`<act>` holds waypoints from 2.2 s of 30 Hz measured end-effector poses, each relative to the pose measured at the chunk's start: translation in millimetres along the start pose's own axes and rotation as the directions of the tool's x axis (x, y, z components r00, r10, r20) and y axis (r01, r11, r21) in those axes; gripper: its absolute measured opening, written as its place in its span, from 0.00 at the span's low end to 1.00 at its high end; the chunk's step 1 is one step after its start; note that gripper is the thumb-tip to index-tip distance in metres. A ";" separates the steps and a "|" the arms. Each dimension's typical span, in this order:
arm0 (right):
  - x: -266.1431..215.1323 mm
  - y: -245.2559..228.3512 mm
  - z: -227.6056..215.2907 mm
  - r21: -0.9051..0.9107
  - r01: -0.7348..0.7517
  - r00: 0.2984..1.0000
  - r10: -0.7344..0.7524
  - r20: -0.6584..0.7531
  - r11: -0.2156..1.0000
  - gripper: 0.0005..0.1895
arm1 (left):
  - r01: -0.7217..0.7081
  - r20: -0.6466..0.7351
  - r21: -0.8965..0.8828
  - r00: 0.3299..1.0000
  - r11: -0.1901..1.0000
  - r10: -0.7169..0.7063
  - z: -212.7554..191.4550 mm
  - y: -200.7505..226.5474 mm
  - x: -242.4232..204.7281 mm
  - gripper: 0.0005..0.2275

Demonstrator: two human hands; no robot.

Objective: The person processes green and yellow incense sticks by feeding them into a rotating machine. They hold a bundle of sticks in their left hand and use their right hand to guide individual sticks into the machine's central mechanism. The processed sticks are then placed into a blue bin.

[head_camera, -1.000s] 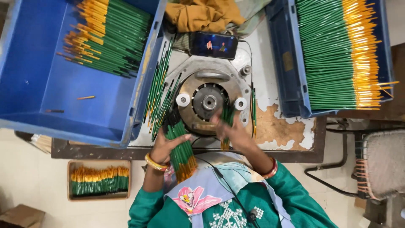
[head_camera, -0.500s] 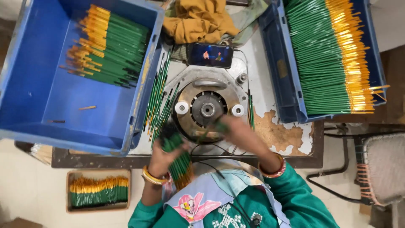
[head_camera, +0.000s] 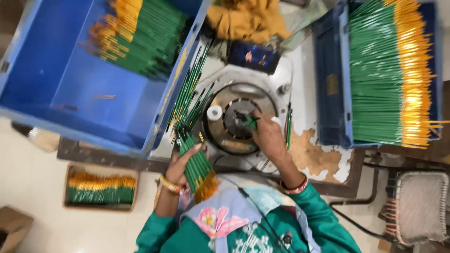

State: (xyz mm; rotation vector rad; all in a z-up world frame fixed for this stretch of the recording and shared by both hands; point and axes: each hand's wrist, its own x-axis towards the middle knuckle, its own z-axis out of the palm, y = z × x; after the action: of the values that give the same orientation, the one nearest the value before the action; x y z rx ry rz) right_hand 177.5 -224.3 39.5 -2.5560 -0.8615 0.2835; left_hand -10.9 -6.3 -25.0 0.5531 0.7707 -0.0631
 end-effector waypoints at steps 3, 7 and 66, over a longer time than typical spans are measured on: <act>13.6 4.5 -1.5 0.096 0.008 0.998 -0.003 -0.055 0.995 0.22 | -0.084 0.096 0.112 0.993 0.990 0.073 -10.1 -5.3 5.9 0.16; -6.0 8.8 13.5 0.219 0.148 0.989 -0.140 -0.052 0.964 0.22 | -0.101 0.146 0.140 0.986 0.985 0.081 -5.6 -11.6 -0.6 0.17; -25.7 -45.2 -95.0 0.501 -0.081 0.990 0.128 -0.060 0.861 0.06 | -0.298 0.112 0.226 0.954 0.928 0.279 26.8 19.0 9.4 0.13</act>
State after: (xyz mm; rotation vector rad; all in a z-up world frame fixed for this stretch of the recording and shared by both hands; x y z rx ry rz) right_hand 163.9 -239.0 145.8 -2.1106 -0.5264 0.3660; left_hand 18.0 -2.0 -7.1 0.8861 0.6016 0.0960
